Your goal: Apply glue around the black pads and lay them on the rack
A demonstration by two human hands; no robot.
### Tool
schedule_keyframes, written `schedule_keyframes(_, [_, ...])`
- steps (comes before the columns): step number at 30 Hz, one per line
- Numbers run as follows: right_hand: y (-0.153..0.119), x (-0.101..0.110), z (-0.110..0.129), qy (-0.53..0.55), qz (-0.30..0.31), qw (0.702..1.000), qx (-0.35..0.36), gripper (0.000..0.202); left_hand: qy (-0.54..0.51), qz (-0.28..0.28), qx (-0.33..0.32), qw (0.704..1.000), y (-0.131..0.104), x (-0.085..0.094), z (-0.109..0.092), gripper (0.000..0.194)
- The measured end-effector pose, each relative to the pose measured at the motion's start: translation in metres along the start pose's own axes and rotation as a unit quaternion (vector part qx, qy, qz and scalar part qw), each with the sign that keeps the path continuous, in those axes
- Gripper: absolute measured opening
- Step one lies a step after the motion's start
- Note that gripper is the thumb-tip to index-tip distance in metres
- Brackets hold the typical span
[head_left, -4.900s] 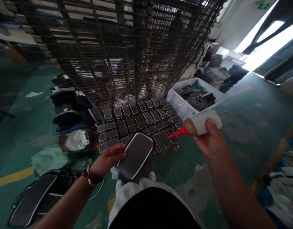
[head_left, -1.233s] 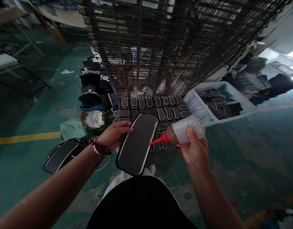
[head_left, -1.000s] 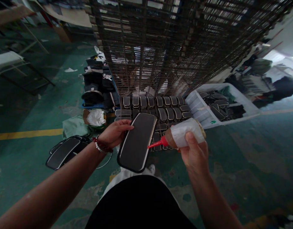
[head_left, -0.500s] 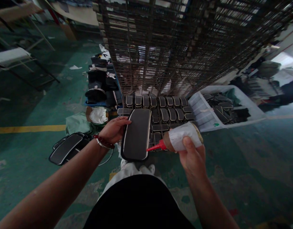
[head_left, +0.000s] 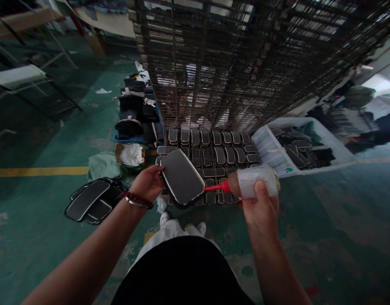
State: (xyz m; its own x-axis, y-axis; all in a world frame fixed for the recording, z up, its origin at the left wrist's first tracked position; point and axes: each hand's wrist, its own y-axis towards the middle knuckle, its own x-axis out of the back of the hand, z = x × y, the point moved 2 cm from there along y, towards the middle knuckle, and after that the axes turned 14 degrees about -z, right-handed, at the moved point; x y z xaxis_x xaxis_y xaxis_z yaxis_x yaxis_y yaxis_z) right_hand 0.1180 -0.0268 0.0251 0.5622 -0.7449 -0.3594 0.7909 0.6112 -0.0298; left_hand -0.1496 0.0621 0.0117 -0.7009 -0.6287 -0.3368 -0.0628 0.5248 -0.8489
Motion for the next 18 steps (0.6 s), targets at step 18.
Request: schedule_keyframes(18, [-0.012, 0.008, -0.019, 0.049, -0.038, 0.998, -0.031, 0.046, -0.07, -0.048, 0.021, 0.996, 0.021, 0.014, 0.025, 0.024])
